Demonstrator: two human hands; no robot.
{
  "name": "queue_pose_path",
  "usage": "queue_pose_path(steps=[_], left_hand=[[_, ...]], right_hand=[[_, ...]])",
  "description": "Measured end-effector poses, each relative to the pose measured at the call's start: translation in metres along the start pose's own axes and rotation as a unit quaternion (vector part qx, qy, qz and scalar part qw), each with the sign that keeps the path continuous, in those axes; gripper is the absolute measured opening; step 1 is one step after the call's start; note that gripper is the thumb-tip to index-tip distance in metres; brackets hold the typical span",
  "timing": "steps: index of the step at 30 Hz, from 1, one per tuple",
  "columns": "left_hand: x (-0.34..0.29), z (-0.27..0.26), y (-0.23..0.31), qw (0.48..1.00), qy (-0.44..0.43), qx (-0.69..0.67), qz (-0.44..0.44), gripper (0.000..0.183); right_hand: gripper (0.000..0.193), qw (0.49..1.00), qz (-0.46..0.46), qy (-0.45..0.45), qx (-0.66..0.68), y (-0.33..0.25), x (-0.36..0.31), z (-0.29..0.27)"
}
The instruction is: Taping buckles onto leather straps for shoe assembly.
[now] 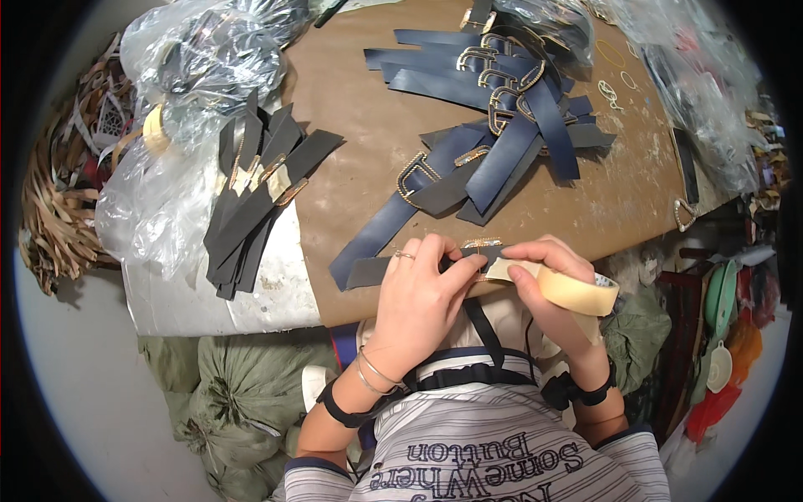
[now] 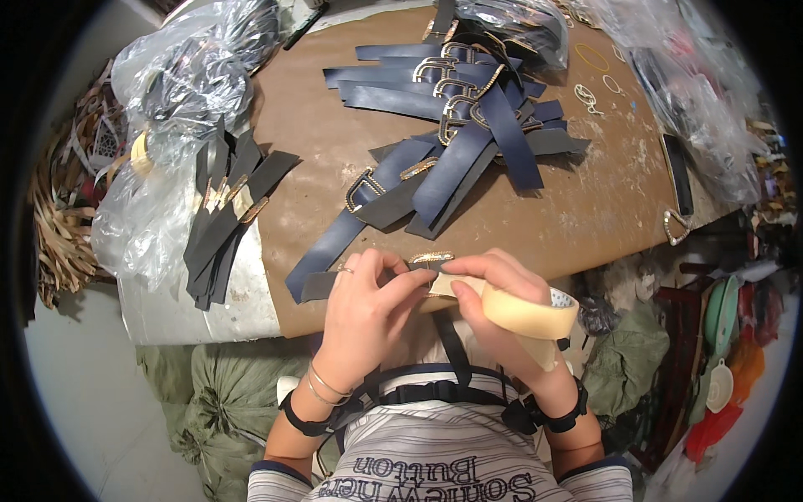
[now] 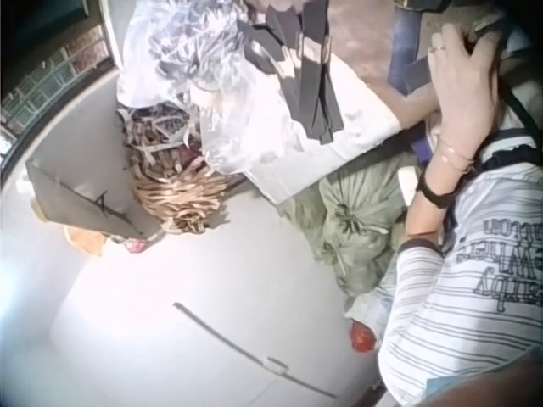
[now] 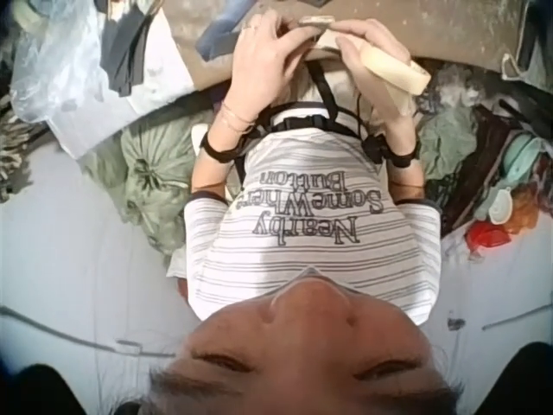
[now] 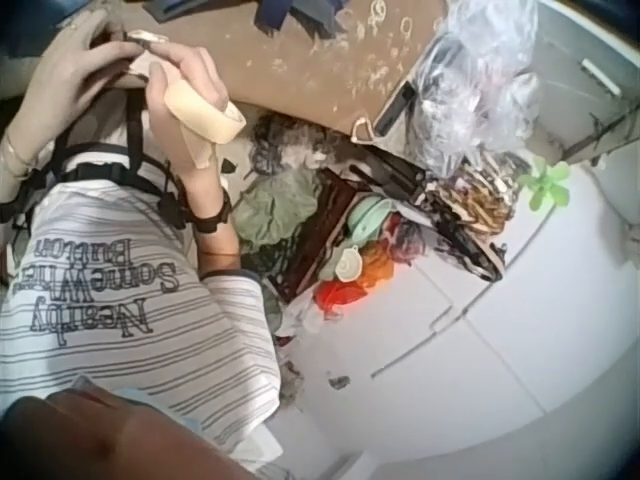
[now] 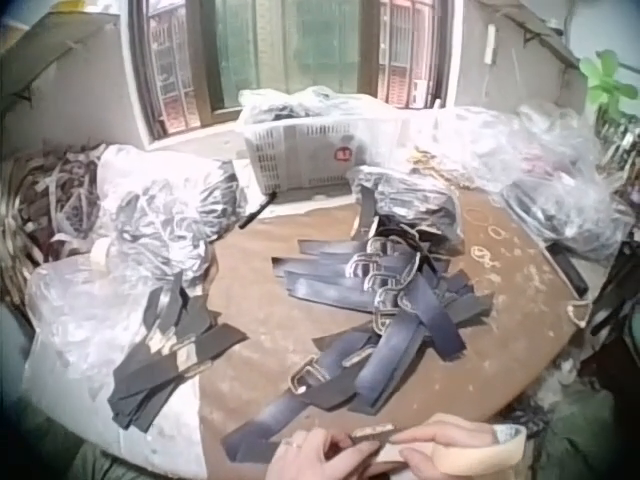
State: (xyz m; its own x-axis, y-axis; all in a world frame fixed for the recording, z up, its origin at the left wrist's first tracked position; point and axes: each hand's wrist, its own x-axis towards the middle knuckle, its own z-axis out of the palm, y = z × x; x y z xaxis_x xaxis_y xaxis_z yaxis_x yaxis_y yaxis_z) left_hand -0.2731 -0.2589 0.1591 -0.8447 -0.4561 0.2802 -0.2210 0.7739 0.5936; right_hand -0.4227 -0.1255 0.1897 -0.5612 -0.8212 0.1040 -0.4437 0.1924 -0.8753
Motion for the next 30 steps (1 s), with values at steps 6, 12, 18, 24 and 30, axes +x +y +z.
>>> queue_pose_path(steps=[6, 12, 18, 24, 30], left_hand=[[0.008, -0.007, -0.004, 0.999, -0.026, -0.037, -0.018, 0.024], [-0.007, -0.014, -0.006, 0.988, 0.024, -0.12, -0.097, 0.019], [-0.027, -0.004, -0.01, 0.993, 0.049, -0.101, 0.027, 0.025], [-0.035, 0.016, 0.001, 0.993, 0.019, 0.101, 0.059, 0.048], [-0.033, 0.011, 0.006, 0.993, -0.034, 0.11, 0.034, 0.055]], right_hand=[[0.018, 0.987, 0.138, 0.017, 0.077, 0.009, -0.004, 0.004], [0.019, 0.993, 0.112, -0.029, 0.033, -0.008, 0.012, 0.011], [0.019, 0.994, 0.079, -0.048, -0.057, -0.004, 0.015, 0.022], [0.011, 0.992, 0.047, -0.049, -0.106, -0.015, 0.018, 0.022], [0.013, 0.983, 0.022, -0.042, -0.177, -0.001, 0.016, -0.003]])
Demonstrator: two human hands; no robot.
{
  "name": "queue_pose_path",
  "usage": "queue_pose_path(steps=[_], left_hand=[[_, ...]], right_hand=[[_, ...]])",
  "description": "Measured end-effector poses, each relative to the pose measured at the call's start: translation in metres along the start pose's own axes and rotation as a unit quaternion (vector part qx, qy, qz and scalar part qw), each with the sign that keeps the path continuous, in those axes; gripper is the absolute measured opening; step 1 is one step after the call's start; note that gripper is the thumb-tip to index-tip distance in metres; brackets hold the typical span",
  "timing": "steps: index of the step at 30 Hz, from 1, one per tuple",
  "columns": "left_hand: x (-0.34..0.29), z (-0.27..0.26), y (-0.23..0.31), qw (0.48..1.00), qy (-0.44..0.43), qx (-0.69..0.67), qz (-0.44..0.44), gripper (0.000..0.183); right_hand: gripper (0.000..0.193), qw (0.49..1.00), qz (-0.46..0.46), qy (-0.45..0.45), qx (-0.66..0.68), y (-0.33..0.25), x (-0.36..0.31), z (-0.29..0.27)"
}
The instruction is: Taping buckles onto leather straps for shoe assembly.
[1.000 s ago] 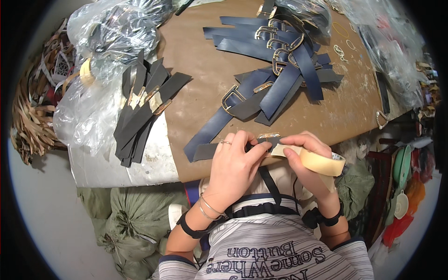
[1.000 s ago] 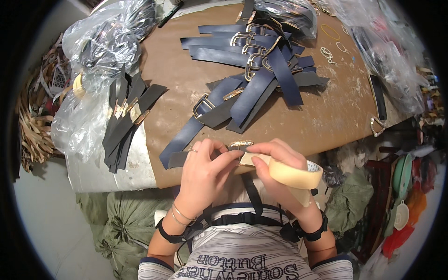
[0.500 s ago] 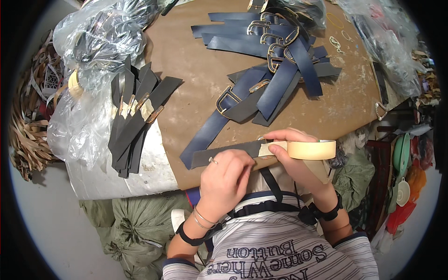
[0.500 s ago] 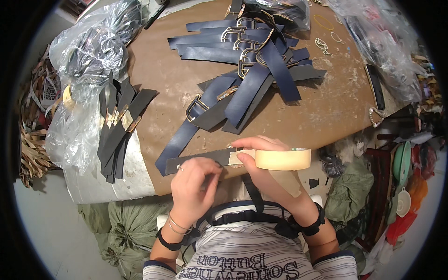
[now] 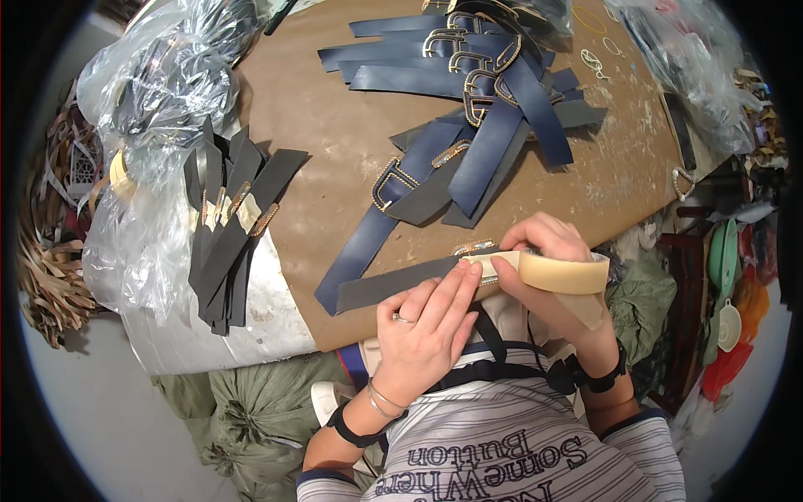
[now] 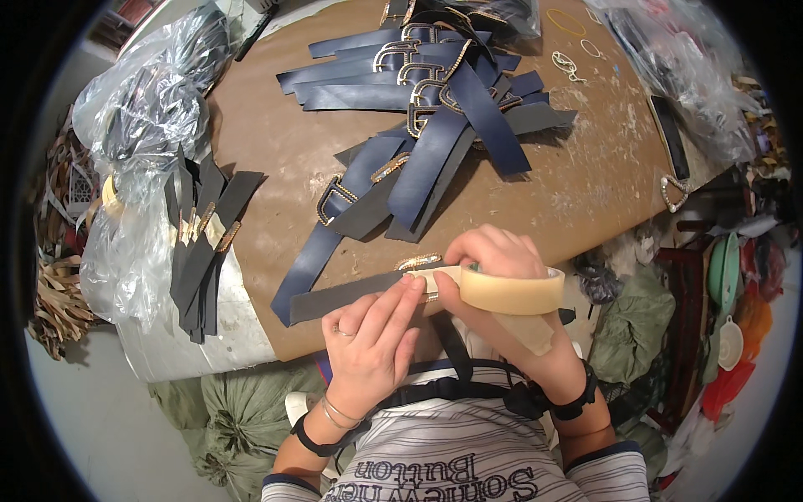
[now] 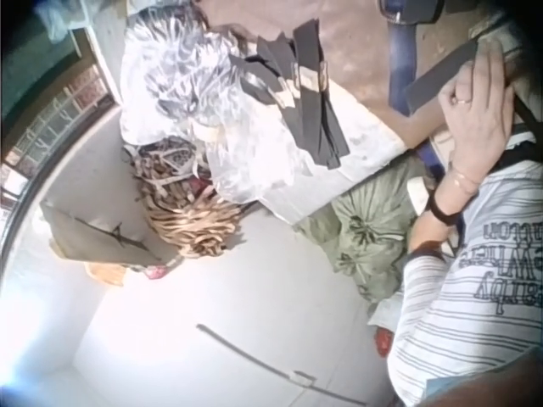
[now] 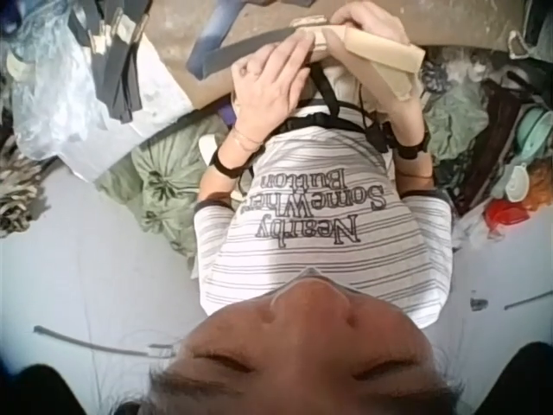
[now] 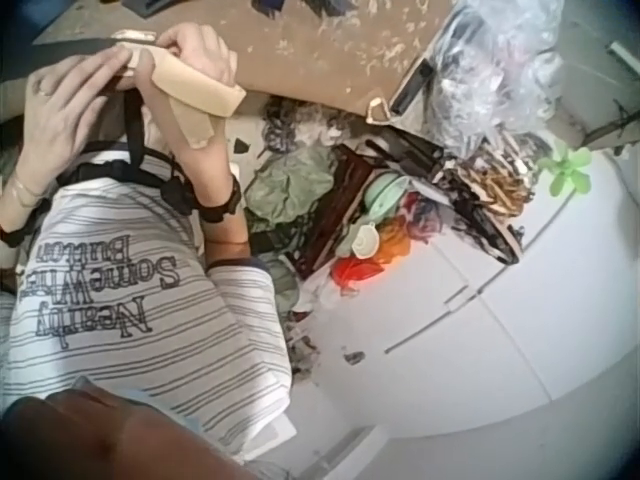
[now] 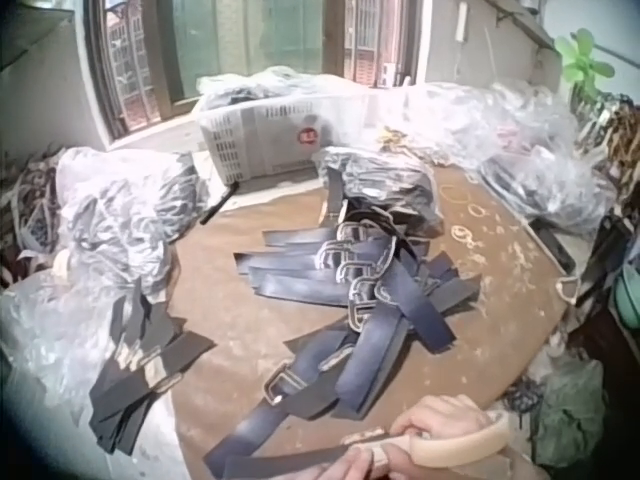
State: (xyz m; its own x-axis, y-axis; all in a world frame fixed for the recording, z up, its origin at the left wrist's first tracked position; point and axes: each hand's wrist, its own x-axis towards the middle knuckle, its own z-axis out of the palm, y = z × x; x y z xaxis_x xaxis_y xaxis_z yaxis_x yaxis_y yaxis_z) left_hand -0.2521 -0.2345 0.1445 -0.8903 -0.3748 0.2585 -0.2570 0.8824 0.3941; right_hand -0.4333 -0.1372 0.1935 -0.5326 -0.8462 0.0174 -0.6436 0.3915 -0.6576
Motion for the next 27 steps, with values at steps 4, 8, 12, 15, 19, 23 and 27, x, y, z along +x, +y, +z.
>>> queue_pose_path(steps=[4, 8, 12, 15, 19, 23, 27], left_hand=[[-0.003, 0.015, 0.014, 0.986, 0.017, 0.165, 0.025, 0.055], [0.005, 0.006, 0.019, 0.991, 0.014, 0.133, 0.003, 0.051], [0.034, -0.005, 0.011, 0.971, 0.036, -0.161, -0.172, 0.029], [0.047, 0.011, 0.019, 0.96, 0.089, -0.151, -0.219, 0.014], [0.049, 0.016, 0.021, 0.964, 0.12, -0.09, -0.218, 0.014], [0.052, 0.017, 0.02, 0.965, 0.128, -0.081, -0.215, 0.017], [0.047, 0.007, 0.018, 0.965, 0.111, -0.095, -0.218, 0.03]], right_hand=[[0.012, 0.998, -0.051, 0.02, -0.036, 0.002, -0.001, 0.011], [0.01, 0.995, -0.055, 0.04, -0.071, 0.004, -0.003, 0.016], [0.01, 0.992, -0.08, 0.057, -0.075, 0.006, -0.004, 0.02], [0.013, 0.989, -0.095, 0.071, -0.086, 0.01, -0.007, 0.027], [0.016, 0.983, -0.136, 0.079, -0.092, 0.023, -0.011, 0.036], [0.023, 0.944, -0.284, 0.162, -0.045, 0.034, -0.025, 0.042], [0.025, 0.948, -0.267, 0.17, 0.02, 0.04, -0.046, 0.024]])
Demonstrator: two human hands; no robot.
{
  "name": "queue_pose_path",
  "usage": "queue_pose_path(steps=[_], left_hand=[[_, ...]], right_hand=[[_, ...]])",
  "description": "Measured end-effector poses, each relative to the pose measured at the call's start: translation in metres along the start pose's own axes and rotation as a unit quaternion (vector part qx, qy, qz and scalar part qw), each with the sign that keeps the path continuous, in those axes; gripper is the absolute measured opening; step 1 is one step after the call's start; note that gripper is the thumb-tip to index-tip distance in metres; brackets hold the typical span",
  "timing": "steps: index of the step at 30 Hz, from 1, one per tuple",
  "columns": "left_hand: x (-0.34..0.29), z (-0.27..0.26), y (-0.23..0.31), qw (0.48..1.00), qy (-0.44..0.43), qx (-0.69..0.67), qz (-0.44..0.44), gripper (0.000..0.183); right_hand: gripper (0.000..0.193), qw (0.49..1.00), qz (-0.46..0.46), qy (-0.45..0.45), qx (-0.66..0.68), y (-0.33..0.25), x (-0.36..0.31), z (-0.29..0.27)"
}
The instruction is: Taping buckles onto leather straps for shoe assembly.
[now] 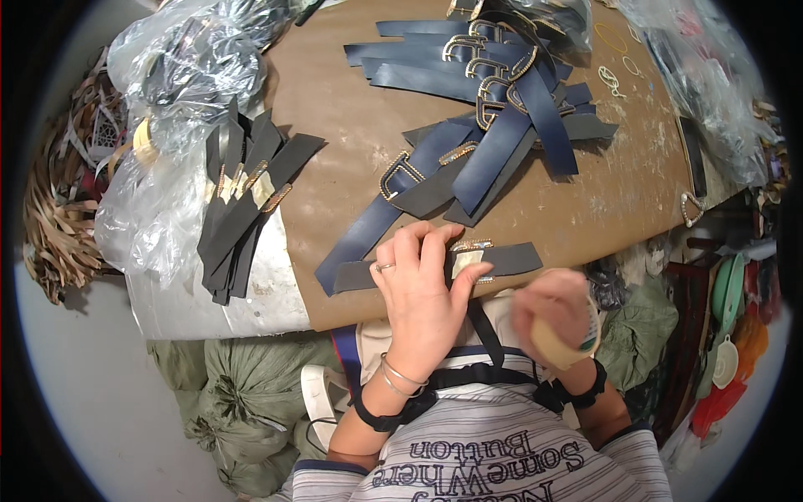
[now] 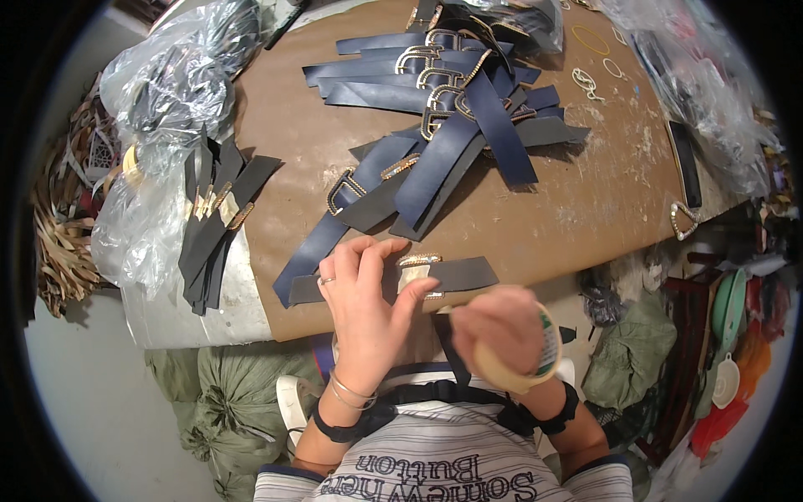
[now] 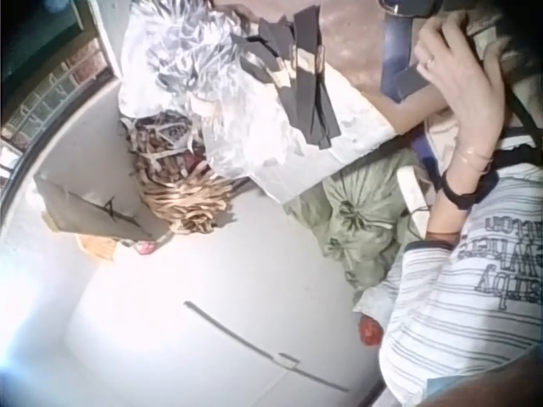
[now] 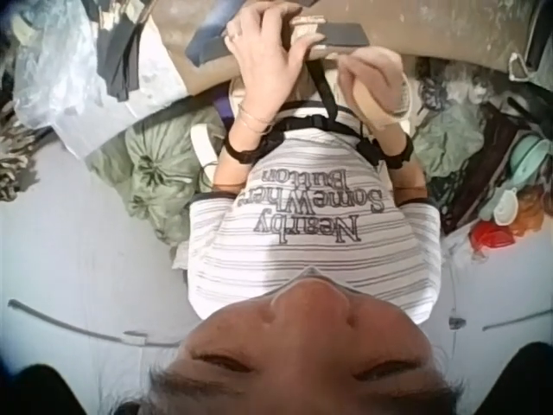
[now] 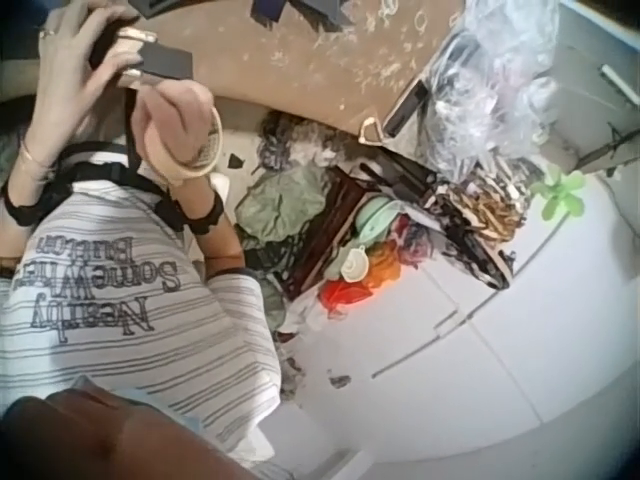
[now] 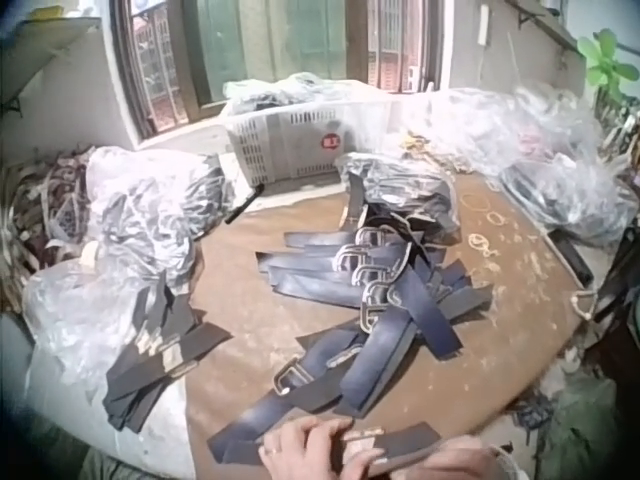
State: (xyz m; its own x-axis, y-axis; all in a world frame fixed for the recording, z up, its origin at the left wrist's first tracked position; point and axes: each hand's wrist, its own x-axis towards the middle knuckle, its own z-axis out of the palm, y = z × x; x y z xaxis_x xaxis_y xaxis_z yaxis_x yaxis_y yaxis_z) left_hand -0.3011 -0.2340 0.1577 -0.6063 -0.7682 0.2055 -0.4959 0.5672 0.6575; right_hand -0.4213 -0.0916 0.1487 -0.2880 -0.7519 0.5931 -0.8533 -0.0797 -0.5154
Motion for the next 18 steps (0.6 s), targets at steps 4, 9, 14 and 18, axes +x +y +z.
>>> queue_pose_path(steps=[4, 9, 14, 18], left_hand=[[-0.003, -0.012, 0.007, 0.998, -0.013, 0.034, 0.043, 0.036], [-0.003, -0.068, -0.012, 0.999, -0.022, -0.033, 0.027, 0.017], [0.054, -0.132, -0.083, 0.986, 0.12, 0.054, -0.105, 0.03], [0.074, -0.106, -0.065, 0.974, 0.126, 0.171, 0.082, 0.03]], right_hand=[[0.017, 0.975, 0.211, 0.06, 0.044, 0.002, -0.003, -0.019], [0.013, 0.909, 0.348, 0.114, 0.202, 0.013, 0.011, -0.033], [0.016, 0.873, 0.408, 0.071, 0.259, 0.014, 0.01, -0.04], [0.031, 0.868, 0.413, 0.008, 0.276, -0.001, 0.024, -0.033]])
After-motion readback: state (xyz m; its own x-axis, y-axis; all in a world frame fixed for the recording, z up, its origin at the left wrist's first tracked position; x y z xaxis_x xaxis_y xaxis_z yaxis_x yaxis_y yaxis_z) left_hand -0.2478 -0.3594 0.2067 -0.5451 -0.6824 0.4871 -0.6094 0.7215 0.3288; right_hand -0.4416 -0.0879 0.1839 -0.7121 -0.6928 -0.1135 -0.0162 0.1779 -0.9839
